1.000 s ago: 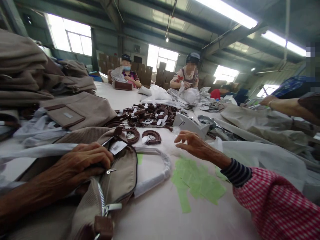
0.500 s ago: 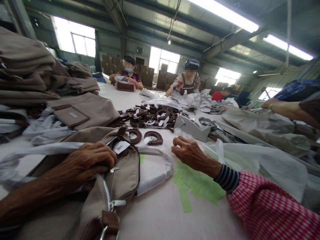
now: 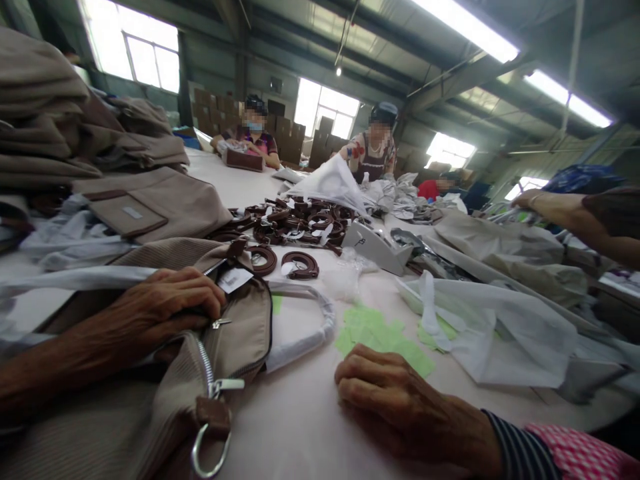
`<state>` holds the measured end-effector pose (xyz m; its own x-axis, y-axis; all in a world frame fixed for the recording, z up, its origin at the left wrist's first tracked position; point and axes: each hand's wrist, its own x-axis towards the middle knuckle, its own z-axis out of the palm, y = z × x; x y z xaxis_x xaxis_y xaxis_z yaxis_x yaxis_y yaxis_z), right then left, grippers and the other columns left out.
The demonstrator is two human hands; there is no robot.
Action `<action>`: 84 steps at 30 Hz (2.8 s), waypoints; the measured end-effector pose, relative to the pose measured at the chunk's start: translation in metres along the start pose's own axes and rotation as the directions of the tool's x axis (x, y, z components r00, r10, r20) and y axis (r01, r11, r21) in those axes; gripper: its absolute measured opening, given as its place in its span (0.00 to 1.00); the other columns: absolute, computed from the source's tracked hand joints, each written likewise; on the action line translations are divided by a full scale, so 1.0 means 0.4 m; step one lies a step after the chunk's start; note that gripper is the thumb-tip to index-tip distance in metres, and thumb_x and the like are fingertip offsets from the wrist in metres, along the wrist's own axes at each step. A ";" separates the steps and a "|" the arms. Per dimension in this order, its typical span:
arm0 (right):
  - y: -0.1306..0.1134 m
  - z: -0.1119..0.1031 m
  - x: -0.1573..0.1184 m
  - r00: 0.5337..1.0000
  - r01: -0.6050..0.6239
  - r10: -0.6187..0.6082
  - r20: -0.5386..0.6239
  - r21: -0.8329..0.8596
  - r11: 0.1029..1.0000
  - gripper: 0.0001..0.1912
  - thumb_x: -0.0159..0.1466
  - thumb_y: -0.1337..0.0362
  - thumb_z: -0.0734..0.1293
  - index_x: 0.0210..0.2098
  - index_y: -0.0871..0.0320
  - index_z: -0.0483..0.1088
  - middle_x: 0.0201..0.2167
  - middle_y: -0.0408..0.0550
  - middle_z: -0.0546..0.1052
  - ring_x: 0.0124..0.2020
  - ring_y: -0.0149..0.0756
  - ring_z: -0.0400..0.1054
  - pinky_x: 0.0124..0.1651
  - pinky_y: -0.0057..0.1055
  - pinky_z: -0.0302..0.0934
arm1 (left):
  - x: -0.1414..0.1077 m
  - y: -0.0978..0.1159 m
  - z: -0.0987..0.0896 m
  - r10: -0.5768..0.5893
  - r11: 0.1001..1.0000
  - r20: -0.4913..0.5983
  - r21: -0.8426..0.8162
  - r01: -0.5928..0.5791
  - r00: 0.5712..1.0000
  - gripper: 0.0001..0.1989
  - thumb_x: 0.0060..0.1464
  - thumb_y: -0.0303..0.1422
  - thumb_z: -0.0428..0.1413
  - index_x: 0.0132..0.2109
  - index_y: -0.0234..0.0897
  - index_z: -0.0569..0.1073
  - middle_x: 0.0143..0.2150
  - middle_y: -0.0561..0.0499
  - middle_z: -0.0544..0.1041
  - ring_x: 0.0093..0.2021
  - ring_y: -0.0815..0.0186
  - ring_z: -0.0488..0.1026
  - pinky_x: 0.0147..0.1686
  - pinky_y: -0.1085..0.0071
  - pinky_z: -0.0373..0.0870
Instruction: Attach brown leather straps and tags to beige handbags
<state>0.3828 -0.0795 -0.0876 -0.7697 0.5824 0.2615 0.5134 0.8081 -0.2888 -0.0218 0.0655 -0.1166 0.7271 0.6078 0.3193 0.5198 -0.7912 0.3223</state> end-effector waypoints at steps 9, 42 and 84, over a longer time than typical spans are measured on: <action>0.150 -0.040 0.067 0.795 -0.415 0.551 -0.254 0.435 0.799 0.10 0.70 0.59 0.71 0.38 0.59 0.80 0.33 0.45 0.77 0.27 0.27 0.68 0.30 0.25 0.60 | 0.005 -0.006 0.009 -0.011 1.000 -0.018 0.007 0.011 1.000 0.08 0.69 0.32 0.56 0.43 0.42 0.80 0.51 0.56 0.81 0.51 0.62 0.71 0.52 0.68 0.53; 0.302 -0.032 0.372 0.898 -0.387 0.440 0.015 -0.451 0.804 0.09 0.68 0.76 0.66 0.36 0.62 0.78 0.43 0.54 0.81 0.47 0.41 0.70 0.42 0.31 0.52 | -0.001 0.056 -0.029 -0.070 0.991 0.157 -0.102 0.087 0.985 0.10 0.71 0.31 0.51 0.42 0.40 0.76 0.49 0.54 0.79 0.52 0.60 0.68 0.55 0.66 0.54; 0.262 0.017 0.430 0.816 -0.467 0.578 0.010 -0.578 0.670 0.11 0.67 0.65 0.65 0.38 0.59 0.81 0.39 0.53 0.83 0.40 0.42 0.76 0.33 0.34 0.43 | -0.004 0.050 -0.023 0.000 0.979 0.061 -0.202 0.012 0.998 0.08 0.69 0.28 0.54 0.42 0.44 0.77 0.49 0.56 0.79 0.53 0.61 0.68 0.56 0.66 0.52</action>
<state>0.3018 0.1049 -0.0791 -0.3354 0.9413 0.0374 0.9223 0.3200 0.2166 -0.0167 0.0496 -0.1025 0.7532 0.6023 0.2644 0.4273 -0.7536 0.4995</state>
